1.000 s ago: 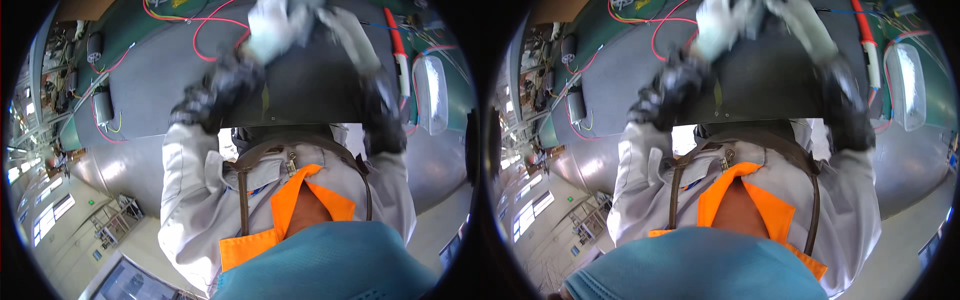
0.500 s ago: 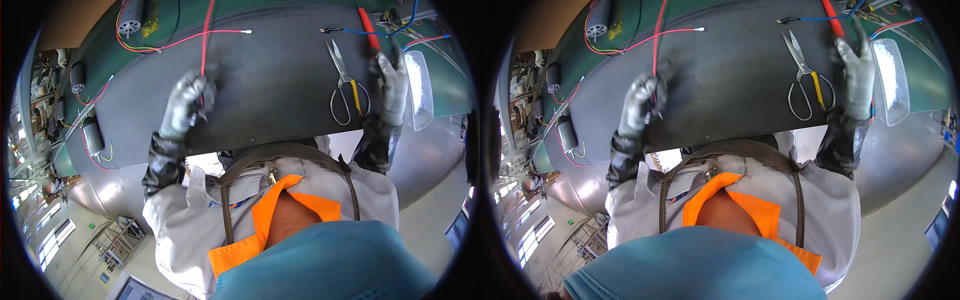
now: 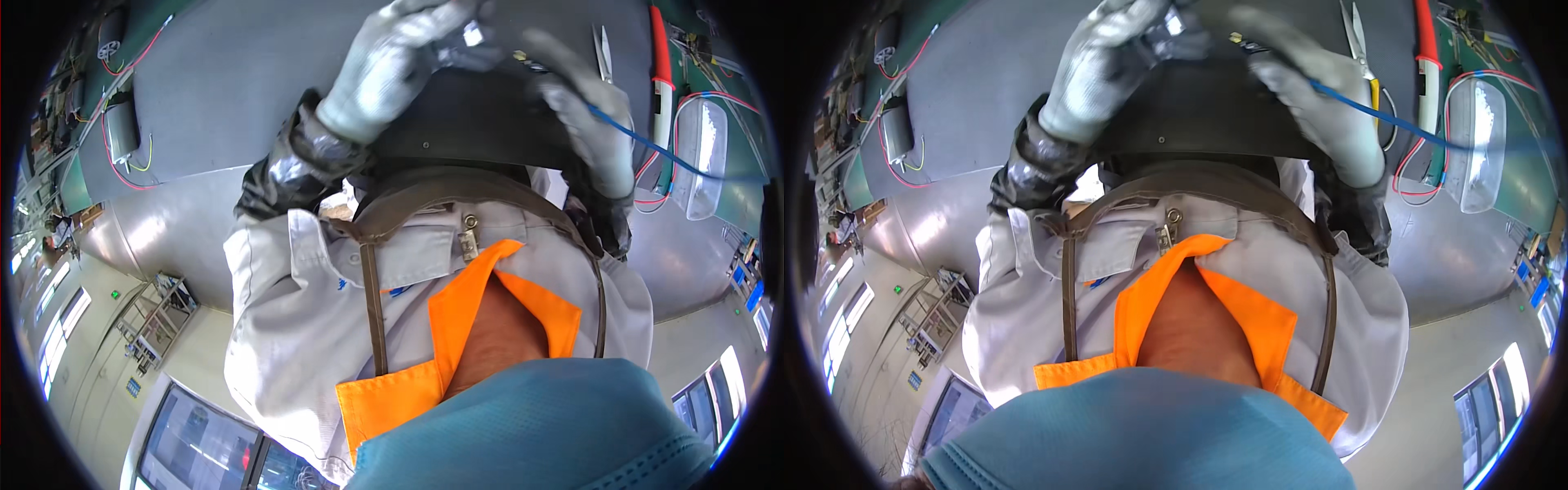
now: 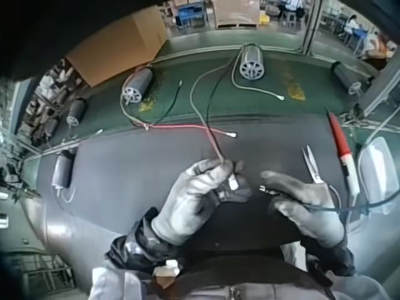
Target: Connecting wires and assembling internal components of electric motors on a production line.
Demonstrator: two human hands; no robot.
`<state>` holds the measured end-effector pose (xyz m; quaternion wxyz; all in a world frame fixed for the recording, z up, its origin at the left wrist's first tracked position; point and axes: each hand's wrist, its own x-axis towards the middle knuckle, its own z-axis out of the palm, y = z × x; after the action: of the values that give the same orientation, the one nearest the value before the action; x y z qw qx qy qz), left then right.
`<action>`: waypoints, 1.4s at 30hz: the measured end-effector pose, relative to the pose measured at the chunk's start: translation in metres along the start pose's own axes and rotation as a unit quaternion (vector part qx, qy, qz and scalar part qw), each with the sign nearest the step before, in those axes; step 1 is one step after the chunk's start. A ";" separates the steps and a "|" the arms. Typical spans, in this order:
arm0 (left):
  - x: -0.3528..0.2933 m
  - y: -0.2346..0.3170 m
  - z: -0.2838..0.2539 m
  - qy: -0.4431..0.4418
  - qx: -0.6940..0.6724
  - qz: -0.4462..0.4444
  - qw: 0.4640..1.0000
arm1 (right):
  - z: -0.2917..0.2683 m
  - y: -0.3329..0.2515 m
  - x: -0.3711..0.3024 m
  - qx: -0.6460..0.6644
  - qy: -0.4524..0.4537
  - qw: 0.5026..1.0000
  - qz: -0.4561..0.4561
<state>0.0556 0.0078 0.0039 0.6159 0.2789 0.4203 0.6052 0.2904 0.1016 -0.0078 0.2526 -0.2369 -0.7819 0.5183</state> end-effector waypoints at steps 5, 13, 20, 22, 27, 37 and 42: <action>0.022 -0.015 0.023 0.071 -0.085 -0.035 0.993 | 0.025 -0.026 0.000 0.014 0.157 0.987 0.034; 0.022 -0.035 0.024 0.053 0.049 0.112 0.991 | 0.046 -0.005 -0.001 -0.018 0.228 0.973 -0.028; 0.022 -0.030 0.029 0.076 0.059 0.070 0.993 | 0.044 -0.012 0.003 -0.128 0.216 0.966 -0.066; 0.026 -0.038 0.019 0.055 0.202 0.211 0.955 | 0.040 -0.002 -0.001 -0.198 0.209 0.953 -0.092; 0.024 -0.040 0.023 0.080 0.080 0.090 0.990 | 0.042 -0.002 0.001 -0.213 0.218 0.944 -0.124; 0.023 -0.051 0.042 0.131 0.037 0.057 0.989 | 0.049 -0.007 0.002 -0.036 0.237 0.971 0.024; 0.030 -0.057 0.028 0.014 -0.046 0.059 0.997 | 0.036 0.006 0.011 0.004 0.160 0.985 0.058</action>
<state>0.1059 0.0358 -0.0364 0.5856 0.2657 0.3832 0.6630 0.2602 0.0858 -0.0237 0.3454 -0.3607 -0.7140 0.4907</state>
